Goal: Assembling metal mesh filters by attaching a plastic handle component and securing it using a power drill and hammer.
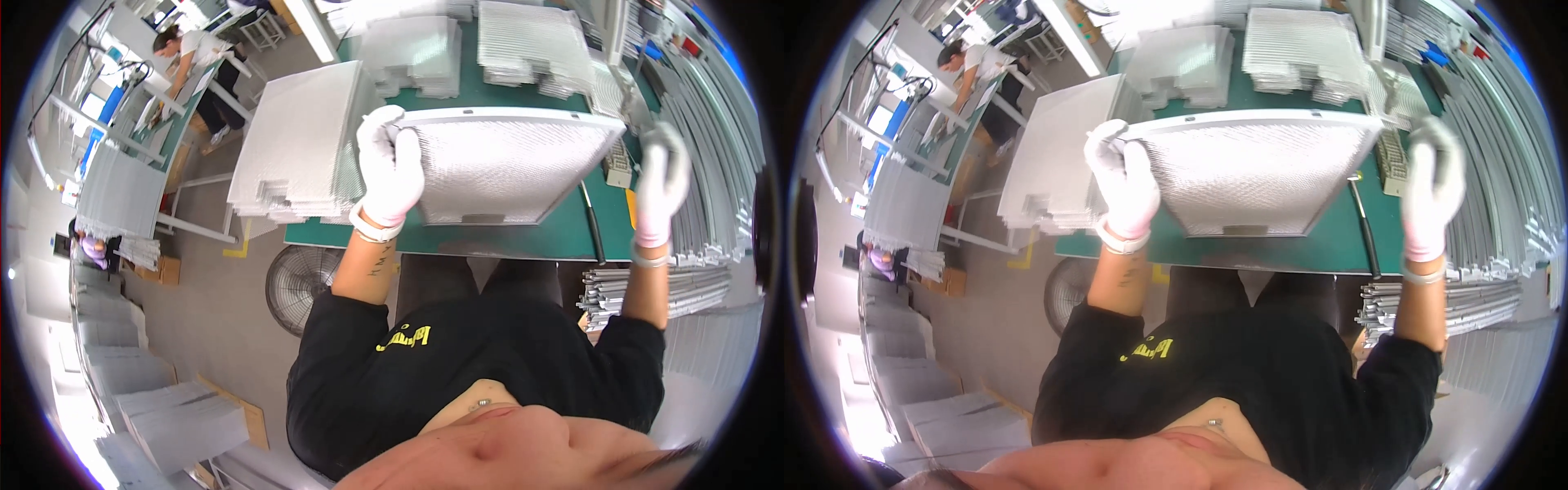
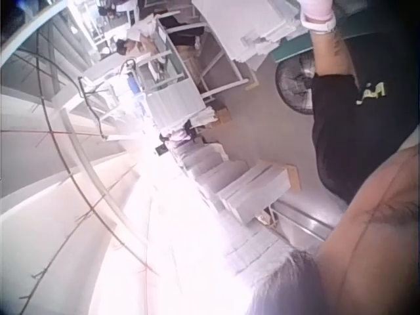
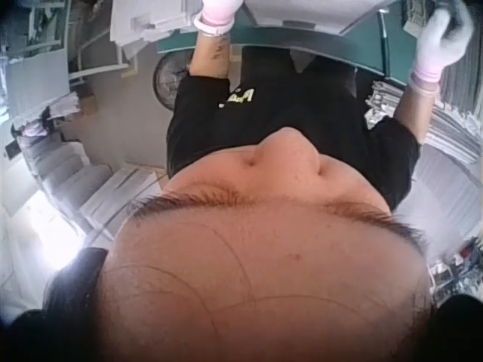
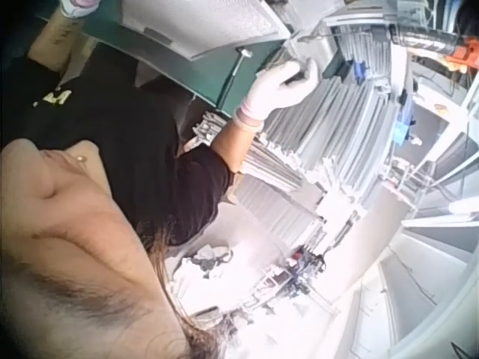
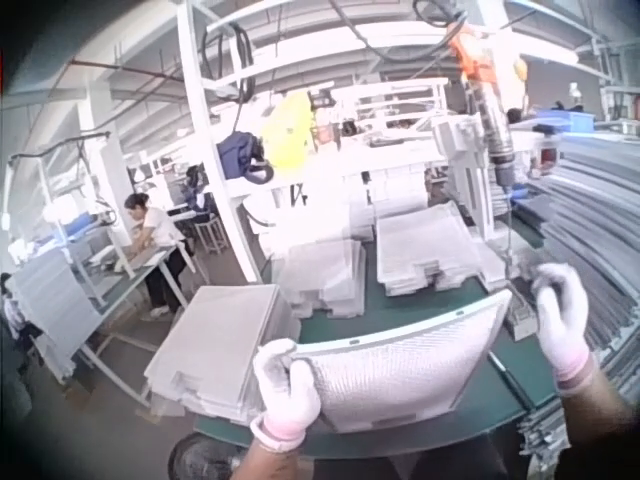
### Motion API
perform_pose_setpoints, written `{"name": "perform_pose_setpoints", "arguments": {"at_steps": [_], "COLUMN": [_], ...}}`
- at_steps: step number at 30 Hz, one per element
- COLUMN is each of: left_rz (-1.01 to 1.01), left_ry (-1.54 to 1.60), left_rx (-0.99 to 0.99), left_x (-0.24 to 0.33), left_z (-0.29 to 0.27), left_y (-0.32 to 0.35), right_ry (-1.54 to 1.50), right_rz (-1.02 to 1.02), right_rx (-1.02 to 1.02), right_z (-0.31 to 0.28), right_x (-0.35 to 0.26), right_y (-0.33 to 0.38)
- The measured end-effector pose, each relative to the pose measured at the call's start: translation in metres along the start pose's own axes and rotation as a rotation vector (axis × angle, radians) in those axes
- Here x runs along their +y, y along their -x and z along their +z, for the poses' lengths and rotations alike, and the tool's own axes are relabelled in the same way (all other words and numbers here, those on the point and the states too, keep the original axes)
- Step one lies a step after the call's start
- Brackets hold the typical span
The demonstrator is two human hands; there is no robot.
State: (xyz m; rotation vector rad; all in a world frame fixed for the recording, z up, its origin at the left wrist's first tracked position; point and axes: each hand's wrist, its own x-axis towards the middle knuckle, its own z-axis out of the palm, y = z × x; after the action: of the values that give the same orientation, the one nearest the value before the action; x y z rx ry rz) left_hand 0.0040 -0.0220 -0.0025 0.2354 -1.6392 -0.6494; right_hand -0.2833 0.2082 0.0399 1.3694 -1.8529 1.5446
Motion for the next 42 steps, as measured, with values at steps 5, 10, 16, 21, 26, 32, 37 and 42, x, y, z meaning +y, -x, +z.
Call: {"name": "perform_pose_setpoints", "arguments": {"at_steps": [5, 10, 16, 21, 26, 32, 37, 42], "left_rz": [0.343, 0.849, 0.763, 0.394, 0.400, 0.384, 0.388, 0.419], "left_ry": [-0.083, -0.188, -0.390, -0.494, -0.560, -0.546, -0.502, -0.442], "left_rx": [-0.408, -0.787, -0.883, -0.472, -0.267, -0.252, -0.255, -0.263], "left_x": [0.062, 0.061, 0.042, 0.045, 0.036, 0.033, 0.029, 0.036], "left_z": [0.030, 0.138, 0.171, 0.192, 0.209, 0.210, 0.213, 0.200], "left_y": [-0.083, -0.081, -0.032, -0.004, 0.008, 0.010, 0.012, 0.015], "right_ry": [0.895, 0.630, -0.101, -0.147, 0.188, 0.384, 0.205, 0.028], "right_rz": [0.355, 0.272, 0.671, 0.235, -0.152, -0.277, 0.018, 0.467], "right_rx": [-0.711, -0.527, -0.524, -0.475, -0.428, -0.752, -0.721, -0.638], "right_z": [0.011, -0.001, -0.079, -0.141, -0.129, -0.117, -0.092, -0.066], "right_x": [0.107, 0.172, 0.068, 0.000, -0.017, -0.033, -0.009, 0.048], "right_y": [0.146, 0.173, 0.094, 0.022, 0.005, -0.002, 0.040, 0.088]}}
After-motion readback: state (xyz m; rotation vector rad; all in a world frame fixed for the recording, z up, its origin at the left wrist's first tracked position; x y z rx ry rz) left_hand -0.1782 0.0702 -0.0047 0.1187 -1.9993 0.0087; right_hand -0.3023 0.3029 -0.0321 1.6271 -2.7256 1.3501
